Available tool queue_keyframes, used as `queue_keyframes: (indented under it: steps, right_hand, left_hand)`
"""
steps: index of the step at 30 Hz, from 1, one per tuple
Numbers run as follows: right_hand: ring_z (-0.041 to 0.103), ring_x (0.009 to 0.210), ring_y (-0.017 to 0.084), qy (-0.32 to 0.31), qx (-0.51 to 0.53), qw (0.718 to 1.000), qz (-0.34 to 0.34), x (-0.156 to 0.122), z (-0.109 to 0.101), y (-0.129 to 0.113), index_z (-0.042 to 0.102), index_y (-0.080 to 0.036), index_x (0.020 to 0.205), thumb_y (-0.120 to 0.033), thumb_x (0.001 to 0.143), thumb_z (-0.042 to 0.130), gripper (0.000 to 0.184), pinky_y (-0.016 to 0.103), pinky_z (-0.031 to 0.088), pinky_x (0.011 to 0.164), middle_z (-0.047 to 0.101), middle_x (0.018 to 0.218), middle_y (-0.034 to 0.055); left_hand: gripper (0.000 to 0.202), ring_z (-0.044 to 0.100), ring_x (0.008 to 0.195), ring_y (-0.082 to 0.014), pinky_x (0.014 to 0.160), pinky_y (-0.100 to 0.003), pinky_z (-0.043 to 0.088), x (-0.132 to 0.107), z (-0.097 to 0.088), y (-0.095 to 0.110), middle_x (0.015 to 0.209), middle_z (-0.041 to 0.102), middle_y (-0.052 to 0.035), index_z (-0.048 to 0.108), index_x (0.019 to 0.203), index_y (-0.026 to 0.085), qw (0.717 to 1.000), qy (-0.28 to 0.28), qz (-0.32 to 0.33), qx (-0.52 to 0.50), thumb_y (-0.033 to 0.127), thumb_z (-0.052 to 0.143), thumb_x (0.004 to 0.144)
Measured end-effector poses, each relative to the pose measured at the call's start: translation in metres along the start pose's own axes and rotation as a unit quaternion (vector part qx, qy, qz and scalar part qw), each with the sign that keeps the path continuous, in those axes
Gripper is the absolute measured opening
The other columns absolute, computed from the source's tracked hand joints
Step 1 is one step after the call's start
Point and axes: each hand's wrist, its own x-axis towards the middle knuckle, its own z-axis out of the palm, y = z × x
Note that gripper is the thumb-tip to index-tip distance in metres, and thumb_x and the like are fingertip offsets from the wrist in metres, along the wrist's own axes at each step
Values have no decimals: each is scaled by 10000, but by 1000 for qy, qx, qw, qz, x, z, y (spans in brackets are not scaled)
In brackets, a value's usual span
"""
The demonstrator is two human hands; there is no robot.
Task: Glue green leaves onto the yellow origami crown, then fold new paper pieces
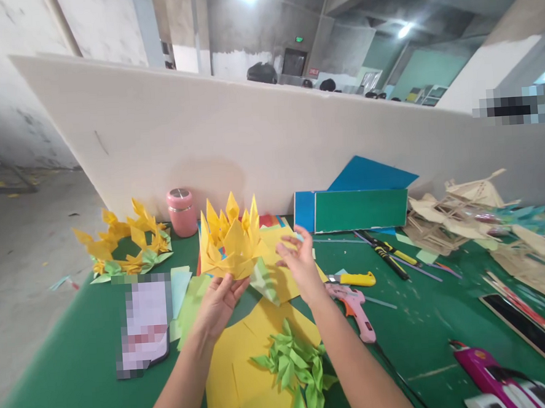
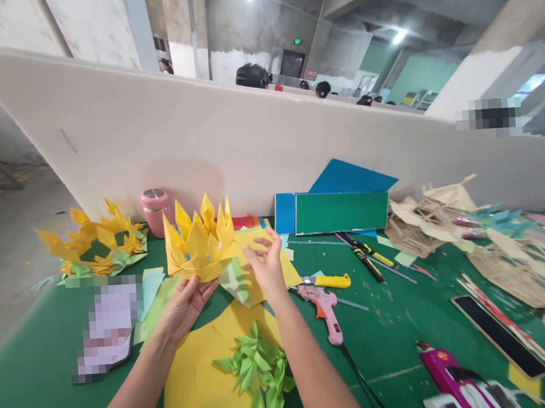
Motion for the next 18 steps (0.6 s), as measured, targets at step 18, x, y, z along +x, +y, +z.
queue_keyframes:
  steps: [18]
  right_hand:
    - [342,1351,328,-306,-528,790,-63,21,61,21,516,-181,1306,-277,926,427,403,521,307,1047,412,1457,168]
  left_hand:
    - [296,703,909,-193,883,-340,547,4,-4,5,972,757,-11,681,928,255,992,-31,115,-50,290,815,667]
